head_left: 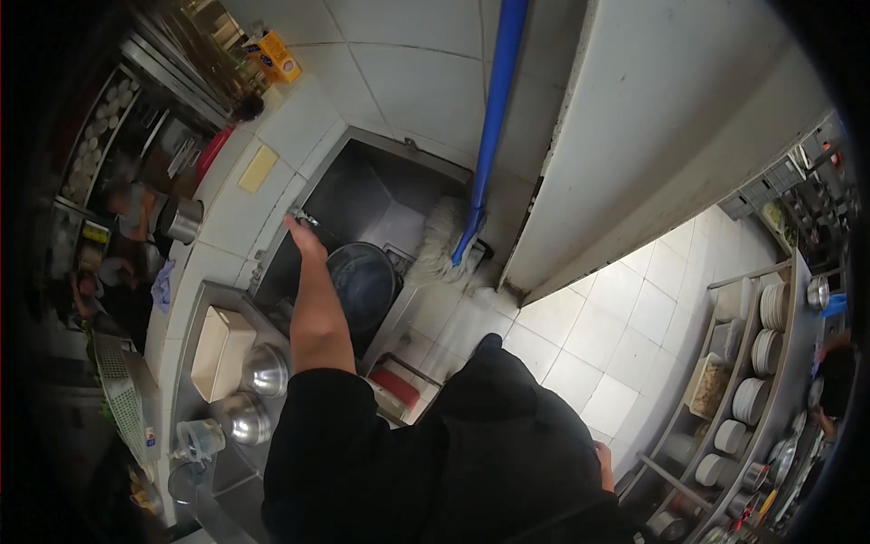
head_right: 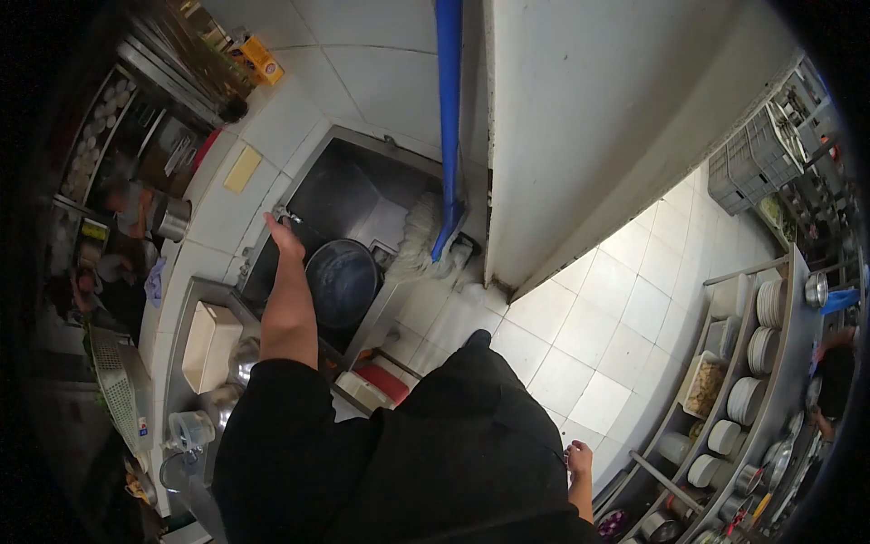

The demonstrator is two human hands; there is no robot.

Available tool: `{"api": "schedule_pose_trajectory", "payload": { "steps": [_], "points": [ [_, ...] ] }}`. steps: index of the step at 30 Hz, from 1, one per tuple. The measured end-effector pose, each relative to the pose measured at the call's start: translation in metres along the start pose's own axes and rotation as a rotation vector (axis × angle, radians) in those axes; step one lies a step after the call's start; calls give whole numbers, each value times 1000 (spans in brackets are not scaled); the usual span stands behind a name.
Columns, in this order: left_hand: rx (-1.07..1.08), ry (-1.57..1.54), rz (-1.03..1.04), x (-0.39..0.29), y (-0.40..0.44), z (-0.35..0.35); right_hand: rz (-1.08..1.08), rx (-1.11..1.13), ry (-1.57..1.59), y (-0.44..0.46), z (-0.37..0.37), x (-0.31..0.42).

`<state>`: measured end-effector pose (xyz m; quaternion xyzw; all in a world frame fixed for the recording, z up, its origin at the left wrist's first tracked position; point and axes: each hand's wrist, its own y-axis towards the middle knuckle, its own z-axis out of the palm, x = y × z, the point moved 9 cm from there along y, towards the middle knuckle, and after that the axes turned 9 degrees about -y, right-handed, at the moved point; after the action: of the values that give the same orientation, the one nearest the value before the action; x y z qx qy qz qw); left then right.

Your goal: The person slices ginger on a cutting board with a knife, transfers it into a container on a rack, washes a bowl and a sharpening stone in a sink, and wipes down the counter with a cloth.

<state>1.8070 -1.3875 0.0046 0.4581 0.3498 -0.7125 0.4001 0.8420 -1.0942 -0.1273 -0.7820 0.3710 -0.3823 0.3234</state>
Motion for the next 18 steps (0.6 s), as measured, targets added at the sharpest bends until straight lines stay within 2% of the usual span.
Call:
{"api": "schedule_pose_trajectory", "payload": {
  "steps": [4,6,10,12,15,17,18],
  "points": [
    [-78,-41,-56,3,15,-11,-62,30,-32,13,6,-12],
    [-248,660,86,-24,13,-16,-67,49,-65,19,9,-18],
    [-144,839,152,-22,58,-21,-68,84,-140,26,20,-24],
    [-83,1112,232,-37,53,-4,-51,67,-111,16,22,-15],
    [-121,1289,309,-28,78,-11,0,57,-150,4,22,11],
    [-204,1230,393,7,98,-44,-26,13,-170,14,24,4],
    [-362,1050,486,-12,44,-37,44,4,26,36,32,-31]
  ]
}}
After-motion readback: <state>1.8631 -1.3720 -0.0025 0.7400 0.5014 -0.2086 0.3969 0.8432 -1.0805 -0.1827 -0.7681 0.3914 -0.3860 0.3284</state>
